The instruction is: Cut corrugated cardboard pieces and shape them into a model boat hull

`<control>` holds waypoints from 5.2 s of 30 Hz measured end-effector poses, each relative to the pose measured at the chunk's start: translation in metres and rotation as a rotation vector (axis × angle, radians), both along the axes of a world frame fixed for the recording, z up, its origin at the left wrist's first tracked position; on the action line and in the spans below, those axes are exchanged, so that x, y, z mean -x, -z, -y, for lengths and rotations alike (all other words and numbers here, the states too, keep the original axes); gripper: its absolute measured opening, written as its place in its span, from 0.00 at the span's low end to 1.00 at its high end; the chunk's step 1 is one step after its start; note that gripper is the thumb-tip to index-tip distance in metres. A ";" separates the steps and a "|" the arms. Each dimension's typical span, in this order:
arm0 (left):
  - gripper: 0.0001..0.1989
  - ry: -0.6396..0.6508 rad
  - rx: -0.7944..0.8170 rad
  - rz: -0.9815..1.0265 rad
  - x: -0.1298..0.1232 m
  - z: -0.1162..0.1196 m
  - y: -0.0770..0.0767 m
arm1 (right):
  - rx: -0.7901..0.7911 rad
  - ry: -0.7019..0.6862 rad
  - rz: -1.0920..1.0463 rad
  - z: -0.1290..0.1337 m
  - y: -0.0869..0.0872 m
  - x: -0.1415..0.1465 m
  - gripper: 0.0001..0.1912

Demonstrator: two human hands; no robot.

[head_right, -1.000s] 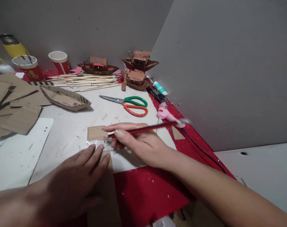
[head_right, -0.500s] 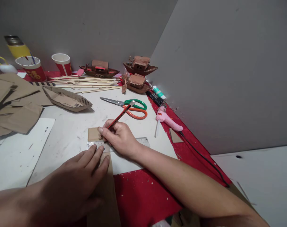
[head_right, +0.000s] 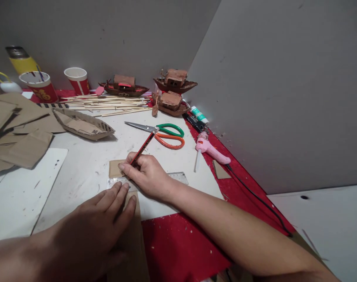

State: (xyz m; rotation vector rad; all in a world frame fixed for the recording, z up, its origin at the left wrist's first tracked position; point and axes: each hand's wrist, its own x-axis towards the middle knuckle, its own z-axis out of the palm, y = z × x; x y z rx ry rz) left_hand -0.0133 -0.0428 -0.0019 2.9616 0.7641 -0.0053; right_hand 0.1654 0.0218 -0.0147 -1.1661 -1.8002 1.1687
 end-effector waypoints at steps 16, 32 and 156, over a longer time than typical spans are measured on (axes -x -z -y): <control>0.39 -0.005 -0.066 0.036 -0.001 0.002 0.002 | -0.068 -0.015 0.022 0.000 0.001 0.000 0.12; 0.39 -0.005 -0.059 0.026 -0.002 0.001 0.002 | -0.088 0.095 -0.161 0.003 0.000 -0.002 0.11; 0.10 0.030 -0.335 0.233 0.014 -0.006 -0.011 | 0.008 0.068 0.149 0.033 -0.025 -0.063 0.14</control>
